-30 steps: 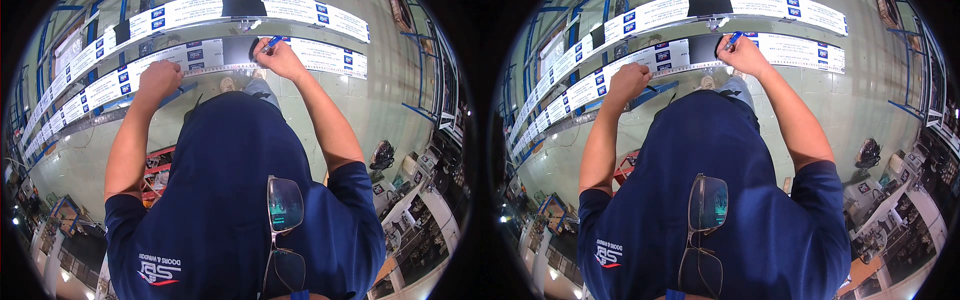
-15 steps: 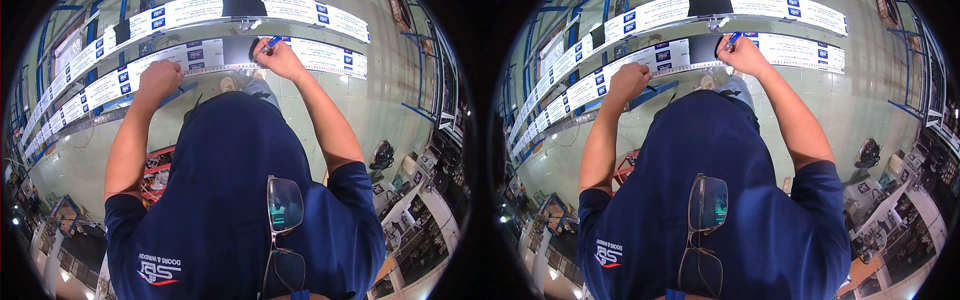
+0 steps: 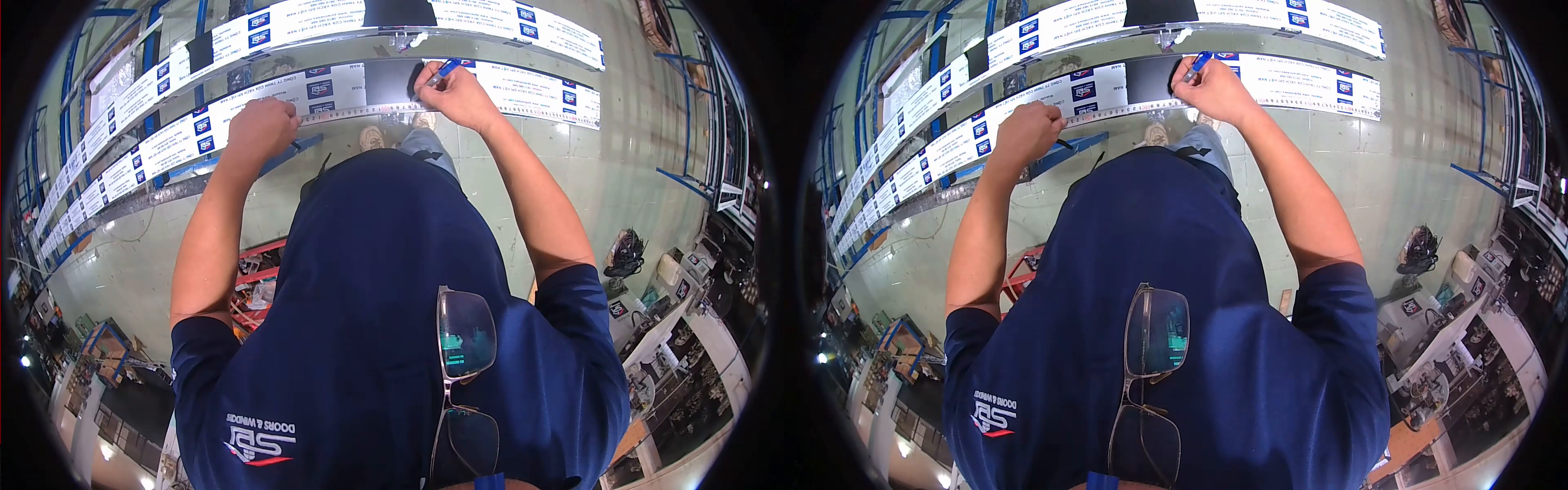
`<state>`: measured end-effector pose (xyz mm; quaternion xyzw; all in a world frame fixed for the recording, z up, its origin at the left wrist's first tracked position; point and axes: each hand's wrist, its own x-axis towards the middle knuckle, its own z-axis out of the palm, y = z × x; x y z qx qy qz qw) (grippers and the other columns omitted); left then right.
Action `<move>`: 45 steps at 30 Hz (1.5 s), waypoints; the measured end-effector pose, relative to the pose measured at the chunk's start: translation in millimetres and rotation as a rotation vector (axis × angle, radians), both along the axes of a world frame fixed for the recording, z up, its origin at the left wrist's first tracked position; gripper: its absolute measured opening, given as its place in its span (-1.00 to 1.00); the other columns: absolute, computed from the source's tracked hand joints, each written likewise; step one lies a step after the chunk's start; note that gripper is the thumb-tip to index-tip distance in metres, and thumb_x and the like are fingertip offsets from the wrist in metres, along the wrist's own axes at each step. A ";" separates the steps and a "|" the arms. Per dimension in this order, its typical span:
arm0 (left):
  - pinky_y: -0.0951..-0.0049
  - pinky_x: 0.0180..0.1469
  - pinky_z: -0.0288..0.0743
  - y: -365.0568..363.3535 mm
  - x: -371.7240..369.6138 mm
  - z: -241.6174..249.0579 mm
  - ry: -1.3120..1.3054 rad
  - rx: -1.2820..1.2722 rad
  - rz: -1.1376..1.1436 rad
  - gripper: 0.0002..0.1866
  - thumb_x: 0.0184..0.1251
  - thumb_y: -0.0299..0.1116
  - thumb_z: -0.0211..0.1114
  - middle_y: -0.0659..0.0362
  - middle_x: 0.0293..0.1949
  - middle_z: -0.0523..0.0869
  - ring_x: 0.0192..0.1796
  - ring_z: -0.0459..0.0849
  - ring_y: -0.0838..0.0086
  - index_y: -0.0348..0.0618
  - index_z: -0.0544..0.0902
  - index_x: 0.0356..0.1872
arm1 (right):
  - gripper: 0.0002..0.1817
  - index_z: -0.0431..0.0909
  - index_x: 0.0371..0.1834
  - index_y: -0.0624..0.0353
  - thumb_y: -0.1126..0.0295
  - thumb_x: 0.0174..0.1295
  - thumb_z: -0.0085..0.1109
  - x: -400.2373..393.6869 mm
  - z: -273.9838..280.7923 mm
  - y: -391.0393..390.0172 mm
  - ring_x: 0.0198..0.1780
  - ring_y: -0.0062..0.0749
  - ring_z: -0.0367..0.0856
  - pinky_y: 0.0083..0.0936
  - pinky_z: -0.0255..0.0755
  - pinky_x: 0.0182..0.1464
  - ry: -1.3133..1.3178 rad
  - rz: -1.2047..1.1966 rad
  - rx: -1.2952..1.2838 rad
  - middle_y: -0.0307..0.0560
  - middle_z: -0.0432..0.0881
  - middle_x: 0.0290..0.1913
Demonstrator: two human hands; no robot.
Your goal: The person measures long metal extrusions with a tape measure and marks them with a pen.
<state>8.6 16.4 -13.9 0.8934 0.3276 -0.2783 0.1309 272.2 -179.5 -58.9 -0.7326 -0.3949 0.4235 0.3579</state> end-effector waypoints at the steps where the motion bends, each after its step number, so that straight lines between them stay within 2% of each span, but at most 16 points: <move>1: 0.04 0.11 0.66 0.0 -0.1 -0.2 -0.004 0.000 0.003 -0.70 0.45 -0.14 0.18 0.03 -0.02 0.78 0.04 0.75 0.05 0.01 0.82 -0.07 | -0.89 0.65 -0.38 0.16 0.38 0.12 0.22 -0.1 0.4 0.2 -0.53 -0.60 0.54 -0.56 0.42 -0.36 0.000 0.000 0.000 -0.25 0.62 -0.58; 10: 0.04 0.12 0.65 0.8 0.8 0.8 0.015 -0.020 0.013 -0.69 0.47 -0.12 0.18 0.04 -0.02 0.79 0.04 0.75 0.06 0.02 0.82 -0.06 | -0.88 0.67 -0.33 0.18 0.38 0.14 0.26 4.2 -7.1 -0.2 -0.51 -0.62 0.58 -0.56 0.45 -0.35 0.026 -0.012 0.008 -0.22 0.65 -0.54; 13: 0.05 0.11 0.65 0.0 2.4 3.0 0.024 -0.027 0.030 -0.70 0.47 -0.13 0.19 0.05 -0.04 0.79 0.04 0.75 0.07 0.02 0.82 -0.06 | -0.91 0.62 -0.29 0.21 0.42 0.25 0.21 7.9 -6.5 -1.1 -0.44 -0.65 0.55 -0.61 0.45 -0.33 0.205 -0.086 -0.037 -0.26 0.61 -0.49; 15: 0.08 0.08 0.64 -1.2 -0.5 0.8 0.004 0.002 0.007 -0.69 0.49 -0.10 0.18 0.06 -0.07 0.78 0.03 0.74 0.09 0.02 0.82 -0.07 | -0.92 0.62 -0.27 0.23 0.46 0.28 0.19 8.9 -2.4 -6.5 -0.43 -0.62 0.57 -0.61 0.46 -0.31 0.314 -0.273 0.098 -0.23 0.62 -0.48; 16: 0.11 0.05 0.63 -1.7 -1.2 -0.1 -0.013 0.035 -0.012 -0.68 0.52 -0.08 0.16 0.06 -0.11 0.77 0.01 0.73 0.12 0.01 0.81 -0.08 | -0.86 0.67 -0.15 0.25 0.44 0.34 0.18 7.9 -0.1 -10.1 -0.37 -0.59 0.61 -0.62 0.50 -0.24 0.219 -0.325 0.127 -0.23 0.67 -0.40; 19: 0.11 0.06 0.63 -1.5 0.7 1.0 0.004 0.014 0.002 -0.69 0.51 -0.09 0.17 0.07 -0.10 0.76 0.02 0.72 0.11 0.01 0.81 -0.09 | -0.81 0.72 -0.03 0.19 0.42 0.39 0.21 2.4 12.4 -23.7 -0.29 -0.55 0.70 -0.61 0.56 -0.14 0.089 -0.484 0.266 -0.24 0.76 -0.27; 20: 0.11 0.06 0.63 -1.3 0.6 1.9 0.007 0.014 -0.003 -0.69 0.51 -0.09 0.17 0.07 -0.10 0.76 0.02 0.72 0.11 0.01 0.81 -0.09 | -0.76 0.72 0.10 0.15 0.42 0.45 0.18 1.7 13.4 -30.6 -0.19 -0.54 0.73 -0.60 0.57 -0.03 -0.040 -0.468 0.290 -0.22 0.78 -0.19; 23: 0.05 0.08 0.65 0.0 -0.9 0.2 -0.036 0.002 -0.021 -0.71 0.46 -0.13 0.20 0.02 -0.13 0.79 0.01 0.74 0.04 0.02 0.82 -0.10 | -0.77 0.73 0.11 0.11 0.39 0.48 0.20 -4.6 18.8 -46.9 -0.14 -0.55 0.74 -0.59 0.57 0.01 -0.194 -0.479 0.340 -0.17 0.80 -0.13; 28: 0.06 0.01 0.65 -0.6 -3.1 -4.0 -0.120 0.025 -0.060 -0.73 0.47 -0.15 0.18 0.02 -0.19 0.77 -0.06 0.73 0.04 -0.02 0.80 -0.19 | -0.73 0.71 0.18 0.11 0.42 0.48 0.20 -14.6 29.7 -57.5 -0.13 -0.50 0.75 -0.58 0.57 0.02 -0.070 -0.490 0.256 -0.10 0.78 -0.06; 29: 0.06 0.01 0.65 -0.1 -3.4 -3.9 -0.106 0.015 -0.063 -0.73 0.47 -0.15 0.18 0.02 -0.19 0.77 -0.06 0.73 0.04 -0.02 0.80 -0.19 | -0.73 0.71 0.18 0.11 0.42 0.48 0.20 -12.8 27.3 -56.6 -0.13 -0.50 0.75 -0.58 0.57 0.02 -0.059 -0.494 0.244 -0.10 0.78 -0.06; 31: 0.09 -0.03 0.64 0.8 -3.0 -4.5 -0.127 0.009 -0.082 -0.73 0.48 -0.15 0.18 0.04 -0.21 0.76 -0.08 0.71 0.05 -0.03 0.78 -0.22 | -0.72 0.71 0.18 0.14 0.42 0.46 0.22 -6.9 22.5 -54.8 -0.13 -0.52 0.72 -0.57 0.56 -0.01 -0.252 -0.345 0.320 -0.13 0.78 -0.08; 33: 0.10 -0.04 0.64 3.9 -3.9 -9.1 -0.109 0.004 -0.095 -0.74 0.48 -0.16 0.19 0.06 -0.22 0.75 -0.08 0.70 0.06 -0.03 0.78 -0.22 | -0.73 0.71 0.15 0.16 0.44 0.42 0.24 -5.6 20.2 -48.7 -0.14 -0.55 0.68 -0.56 0.56 -0.05 -0.202 -0.335 0.341 -0.18 0.76 -0.15; 36: 0.12 -0.05 0.63 2.8 -3.0 -9.4 -0.083 0.005 -0.087 -0.75 0.48 -0.16 0.20 0.09 -0.23 0.73 -0.09 0.68 0.07 -0.03 0.77 -0.23 | -0.88 0.68 -0.13 0.24 0.46 0.33 0.29 -6.1 15.2 -36.5 -0.25 -0.63 0.63 -0.61 0.51 -0.17 0.220 -0.456 0.227 -0.22 0.71 -0.27; 43: 0.12 -0.04 0.61 -2.7 5.1 0.4 -0.028 0.014 -0.030 -0.77 0.49 -0.16 0.21 0.13 -0.21 0.71 -0.05 0.68 0.12 -0.01 0.77 -0.18 | -0.92 0.67 -0.30 0.21 0.44 0.25 0.31 5.2 0.4 -7.8 -0.43 -0.78 0.51 -0.71 0.36 -0.36 0.248 -0.209 0.080 -0.38 0.61 -0.48; 44: 0.12 -0.03 0.61 -3.1 6.0 0.9 -0.019 0.020 -0.024 -0.76 0.49 -0.16 0.21 0.13 -0.21 0.70 -0.04 0.68 0.12 -0.01 0.77 -0.18 | -0.96 0.65 -0.26 0.28 0.54 0.31 0.24 7.8 0.9 -5.8 -0.35 -0.61 0.62 -0.62 0.49 -0.26 0.240 -0.136 0.024 -0.23 0.66 -0.38; 45: 0.12 -0.01 0.61 -3.4 7.2 1.6 -0.012 0.027 -0.018 -0.76 0.49 -0.17 0.21 0.13 -0.20 0.70 -0.02 0.68 0.13 -0.01 0.77 -0.18 | -0.96 0.65 -0.26 0.28 0.54 0.31 0.24 8.8 -0.3 -4.6 -0.35 -0.61 0.62 -0.62 0.49 -0.26 0.244 -0.134 0.017 -0.23 0.66 -0.38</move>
